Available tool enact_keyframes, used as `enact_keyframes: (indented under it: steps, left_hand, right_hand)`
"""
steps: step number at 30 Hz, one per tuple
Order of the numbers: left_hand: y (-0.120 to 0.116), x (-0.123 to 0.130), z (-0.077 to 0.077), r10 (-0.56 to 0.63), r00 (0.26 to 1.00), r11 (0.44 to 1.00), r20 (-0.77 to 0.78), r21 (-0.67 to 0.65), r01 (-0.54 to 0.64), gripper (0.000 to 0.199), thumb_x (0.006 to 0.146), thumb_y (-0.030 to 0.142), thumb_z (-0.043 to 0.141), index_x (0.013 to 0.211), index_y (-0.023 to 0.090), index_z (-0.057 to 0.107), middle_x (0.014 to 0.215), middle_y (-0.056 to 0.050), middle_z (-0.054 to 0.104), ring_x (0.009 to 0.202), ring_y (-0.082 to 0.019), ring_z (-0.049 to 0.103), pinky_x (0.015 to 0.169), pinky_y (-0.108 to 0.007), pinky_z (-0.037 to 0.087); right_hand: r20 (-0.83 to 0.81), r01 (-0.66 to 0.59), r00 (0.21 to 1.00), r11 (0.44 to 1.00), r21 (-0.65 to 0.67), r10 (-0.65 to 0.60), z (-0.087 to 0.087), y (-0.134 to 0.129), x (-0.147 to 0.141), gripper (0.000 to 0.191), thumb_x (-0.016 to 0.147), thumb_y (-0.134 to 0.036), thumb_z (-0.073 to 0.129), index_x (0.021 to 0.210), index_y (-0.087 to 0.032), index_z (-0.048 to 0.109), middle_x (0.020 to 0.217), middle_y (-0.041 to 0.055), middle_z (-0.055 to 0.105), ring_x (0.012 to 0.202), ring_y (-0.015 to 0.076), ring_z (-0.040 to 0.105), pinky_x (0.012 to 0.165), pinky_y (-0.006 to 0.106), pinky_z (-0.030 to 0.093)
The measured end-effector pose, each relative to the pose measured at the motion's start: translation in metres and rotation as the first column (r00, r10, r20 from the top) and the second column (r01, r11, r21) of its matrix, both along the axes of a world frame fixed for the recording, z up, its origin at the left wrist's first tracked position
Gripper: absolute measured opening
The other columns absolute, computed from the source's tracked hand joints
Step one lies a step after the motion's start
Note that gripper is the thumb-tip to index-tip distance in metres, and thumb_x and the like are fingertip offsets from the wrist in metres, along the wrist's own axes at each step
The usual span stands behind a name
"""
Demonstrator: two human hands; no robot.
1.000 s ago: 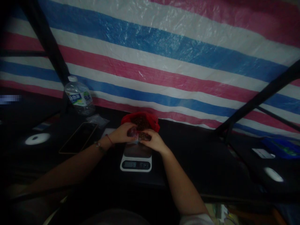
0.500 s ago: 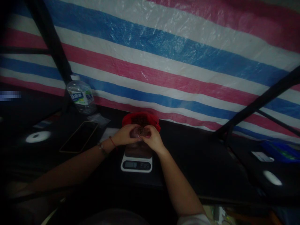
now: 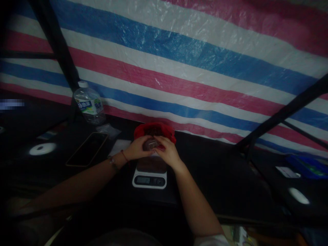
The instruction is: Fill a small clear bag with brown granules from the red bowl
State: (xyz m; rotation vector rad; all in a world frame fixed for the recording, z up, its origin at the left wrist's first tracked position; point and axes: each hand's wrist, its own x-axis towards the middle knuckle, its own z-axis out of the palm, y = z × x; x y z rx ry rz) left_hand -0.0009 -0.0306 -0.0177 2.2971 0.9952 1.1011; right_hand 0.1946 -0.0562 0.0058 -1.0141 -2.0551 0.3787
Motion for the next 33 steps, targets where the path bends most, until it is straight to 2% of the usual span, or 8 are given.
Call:
enact_keyframes:
  steps: [7, 14, 17, 19, 23, 28, 31, 33]
  left_hand:
    - [-0.003, 0.000, 0.001, -0.011, 0.994, 0.999, 0.108, -0.044, 0.016, 0.047, 0.069, 0.038, 0.071, 0.108, 0.018, 0.056, 0.102, -0.007, 0.066, 0.090, -0.022, 0.064, 0.078, -0.035, 0.052]
    - [-0.002, -0.001, 0.001, -0.030, 0.986, 0.999, 0.162, -0.040, 0.037, 0.045, 0.069, 0.035, 0.071, 0.108, 0.018, 0.056, 0.101, -0.007, 0.066, 0.089, -0.022, 0.064, 0.079, -0.035, 0.052]
    - [0.001, -0.005, -0.001, 0.028, 0.973, 0.999, 0.230, -0.022, -0.023, 0.041, 0.071, 0.033, 0.068, 0.107, 0.017, 0.056, 0.097, -0.006, 0.066, 0.087, -0.020, 0.064, 0.079, -0.035, 0.052]
    - [0.005, -0.009, -0.002, 0.071, 0.947, 0.997, 0.313, 0.015, -0.080, 0.039, 0.074, 0.032, 0.064, 0.109, 0.017, 0.054, 0.095, -0.006, 0.066, 0.085, -0.019, 0.064, 0.078, -0.034, 0.051]
    - [0.013, -0.016, -0.004, 0.108, 0.881, 0.985, 0.460, 0.071, -0.158, 0.048, 0.078, 0.036, 0.060, 0.120, 0.018, 0.046, 0.093, -0.005, 0.064, 0.083, -0.018, 0.062, 0.079, -0.033, 0.050]
    - [0.018, -0.019, -0.008, 0.155, 0.867, 0.974, 0.474, 0.075, -0.215, 0.053, 0.079, 0.037, 0.057, 0.126, 0.018, 0.040, 0.096, -0.005, 0.062, 0.086, -0.018, 0.062, 0.081, -0.034, 0.050]
    - [0.020, -0.020, -0.010, 0.155, 0.878, 0.974, 0.452, 0.078, -0.212, 0.055, 0.079, 0.036, 0.058, 0.128, 0.017, 0.040, 0.096, -0.005, 0.062, 0.085, -0.018, 0.062, 0.081, -0.033, 0.049]
    - [0.022, -0.022, -0.012, 0.162, 0.879, 0.974, 0.448, 0.069, -0.214, 0.054, 0.080, 0.035, 0.057, 0.127, 0.017, 0.041, 0.093, -0.005, 0.062, 0.084, -0.017, 0.061, 0.080, -0.033, 0.049]
  right_hand:
    - [-0.048, -0.005, 0.999, 1.000, -0.013, 0.005, 0.004, -0.002, -0.003, 0.052, 0.080, -0.023, 0.067, 0.130, -0.028, 0.055, 0.125, 0.0073, 0.061, 0.113, 0.0212, 0.058, 0.099, 0.039, 0.047]
    - [-0.086, 0.015, 0.996, 1.000, 0.005, -0.014, 0.007, -0.003, -0.003, 0.046, 0.078, -0.021, 0.065, 0.123, -0.027, 0.058, 0.119, 0.0081, 0.061, 0.109, 0.0222, 0.058, 0.093, 0.039, 0.049]
    - [-0.061, 0.071, 0.996, 0.996, 0.045, -0.068, 0.009, -0.002, -0.001, 0.047, 0.073, -0.015, 0.065, 0.120, -0.023, 0.059, 0.111, 0.0090, 0.059, 0.104, 0.0221, 0.058, 0.091, 0.039, 0.049]
    - [-0.065, 0.068, 0.996, 0.997, 0.028, -0.066, 0.008, -0.002, 0.000, 0.044, 0.072, -0.013, 0.063, 0.115, -0.021, 0.061, 0.107, 0.0087, 0.059, 0.101, 0.0210, 0.059, 0.088, 0.037, 0.050]
    - [0.034, -0.022, 0.999, 0.997, -0.072, 0.024, -0.002, -0.005, -0.002, 0.042, 0.070, -0.014, 0.067, 0.111, -0.019, 0.060, 0.108, 0.0076, 0.062, 0.101, 0.0208, 0.058, 0.090, 0.037, 0.047]
    - [0.245, -0.072, 0.964, 0.988, -0.137, 0.104, -0.008, -0.009, -0.006, 0.046, 0.070, -0.022, 0.073, 0.115, -0.019, 0.061, 0.108, 0.0087, 0.064, 0.105, 0.0240, 0.054, 0.093, 0.041, 0.044]
    - [0.182, -0.101, 0.976, 0.988, -0.120, 0.122, 0.001, 0.001, -0.005, 0.050, 0.076, -0.028, 0.071, 0.123, -0.020, 0.057, 0.121, 0.0101, 0.060, 0.114, 0.0242, 0.051, 0.098, 0.043, 0.041]
    - [0.107, -0.096, 0.989, 0.991, -0.095, 0.106, 0.007, 0.017, -0.007, 0.040, 0.085, -0.024, 0.060, 0.125, -0.020, 0.056, 0.123, 0.0098, 0.059, 0.115, 0.0206, 0.052, 0.099, 0.040, 0.041]
